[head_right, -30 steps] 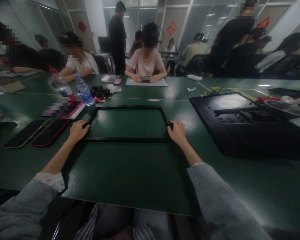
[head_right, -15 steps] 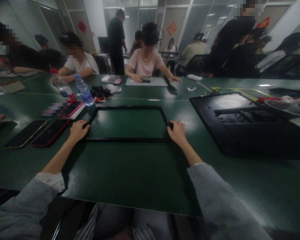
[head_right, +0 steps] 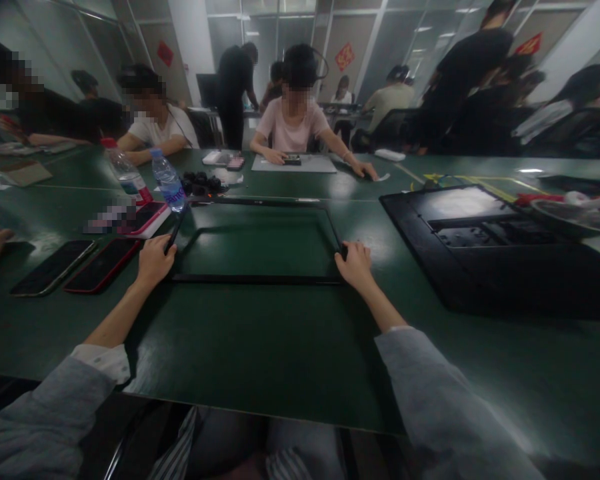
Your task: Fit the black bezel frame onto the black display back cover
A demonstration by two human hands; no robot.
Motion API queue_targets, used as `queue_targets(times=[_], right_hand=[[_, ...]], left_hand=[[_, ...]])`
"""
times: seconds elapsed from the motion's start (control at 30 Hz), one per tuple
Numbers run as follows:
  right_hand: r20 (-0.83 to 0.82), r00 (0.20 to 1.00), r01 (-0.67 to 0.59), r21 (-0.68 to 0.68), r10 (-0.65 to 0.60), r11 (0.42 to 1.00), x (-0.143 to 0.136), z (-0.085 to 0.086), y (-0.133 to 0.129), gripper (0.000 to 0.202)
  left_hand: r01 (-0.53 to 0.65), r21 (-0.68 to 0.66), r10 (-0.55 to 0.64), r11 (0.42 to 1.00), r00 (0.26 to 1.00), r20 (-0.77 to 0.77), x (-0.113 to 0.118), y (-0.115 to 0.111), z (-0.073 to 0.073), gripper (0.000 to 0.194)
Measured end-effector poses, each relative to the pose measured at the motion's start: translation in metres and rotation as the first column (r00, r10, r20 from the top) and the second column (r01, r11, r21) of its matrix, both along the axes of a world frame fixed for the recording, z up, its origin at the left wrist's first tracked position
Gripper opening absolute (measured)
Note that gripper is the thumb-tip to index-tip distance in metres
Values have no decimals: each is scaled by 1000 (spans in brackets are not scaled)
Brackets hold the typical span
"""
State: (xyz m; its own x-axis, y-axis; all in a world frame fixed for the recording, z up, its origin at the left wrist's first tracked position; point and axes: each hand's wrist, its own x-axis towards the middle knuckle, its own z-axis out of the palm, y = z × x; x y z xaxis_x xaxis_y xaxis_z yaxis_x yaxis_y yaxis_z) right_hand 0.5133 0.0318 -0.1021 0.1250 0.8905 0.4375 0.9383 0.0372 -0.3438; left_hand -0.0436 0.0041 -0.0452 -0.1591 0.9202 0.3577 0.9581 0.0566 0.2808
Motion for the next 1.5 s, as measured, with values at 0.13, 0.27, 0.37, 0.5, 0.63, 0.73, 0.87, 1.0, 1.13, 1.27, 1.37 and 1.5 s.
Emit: queue_targets(times=[0.13, 0.27, 0.37, 0.5, 0.63, 0.73, 0.87, 1.0, 1.13, 1.27, 1.37, 1.5], right_hand=[[3, 1000, -4, -5, 4, 1000, 1, -2, 2, 47], [-3, 1000, 4, 14, -4, 1000, 1, -3, 4, 47], [-1, 1000, 6, 31, -6, 999, 0, -2, 3, 50], [0, 1000, -8, 23, 8, 1000, -1, 0, 1, 53], [-1, 1000, -11, 22, 11, 1000, -1, 1, 0, 52], [1, 1000, -30, 31, 30, 999, 1, 1, 0, 49], [5, 999, -42, 46, 42, 998, 3, -1, 1, 46], [6, 999, -38, 43, 38, 998, 3, -2, 1, 44], [-1, 1000, -22, 25, 23, 999, 2, -3, 0, 46], [2, 999, -40, 49, 40, 998, 2, -3, 0, 45], [17, 999, -48, 44, 47, 998, 1, -1, -1, 44], [35, 999, -31, 14, 30, 999, 1, 1, -2, 47]], left_hand=[[-10, 90, 8, 996, 1000, 21, 5, -4, 5, 48], [0, 131, -4, 991, 1000, 29, 4, -3, 3, 47], [0, 124, -5, 992, 999, 37, 2, 0, -1, 45], [-2, 78, -1, 997, 999, 36, 0, 1, -2, 44], [-12, 30, 12, 999, 1000, 24, 0, 2, -2, 45], [-14, -12, 14, 1000, 1000, 17, 0, 2, -2, 46], [-19, -58, 20, 998, 1000, 23, -1, 3, -2, 46], [-22, -78, 23, 997, 999, 23, -1, 2, -2, 46], [-25, -88, 26, 996, 999, 18, -1, 2, -2, 45], [-24, -87, 25, 996, 1000, 12, -1, 2, -4, 43], [-21, -89, 22, 996, 1000, 11, -2, 3, -5, 43], [-17, -107, 19, 994, 1000, 15, -4, 4, -5, 44]])
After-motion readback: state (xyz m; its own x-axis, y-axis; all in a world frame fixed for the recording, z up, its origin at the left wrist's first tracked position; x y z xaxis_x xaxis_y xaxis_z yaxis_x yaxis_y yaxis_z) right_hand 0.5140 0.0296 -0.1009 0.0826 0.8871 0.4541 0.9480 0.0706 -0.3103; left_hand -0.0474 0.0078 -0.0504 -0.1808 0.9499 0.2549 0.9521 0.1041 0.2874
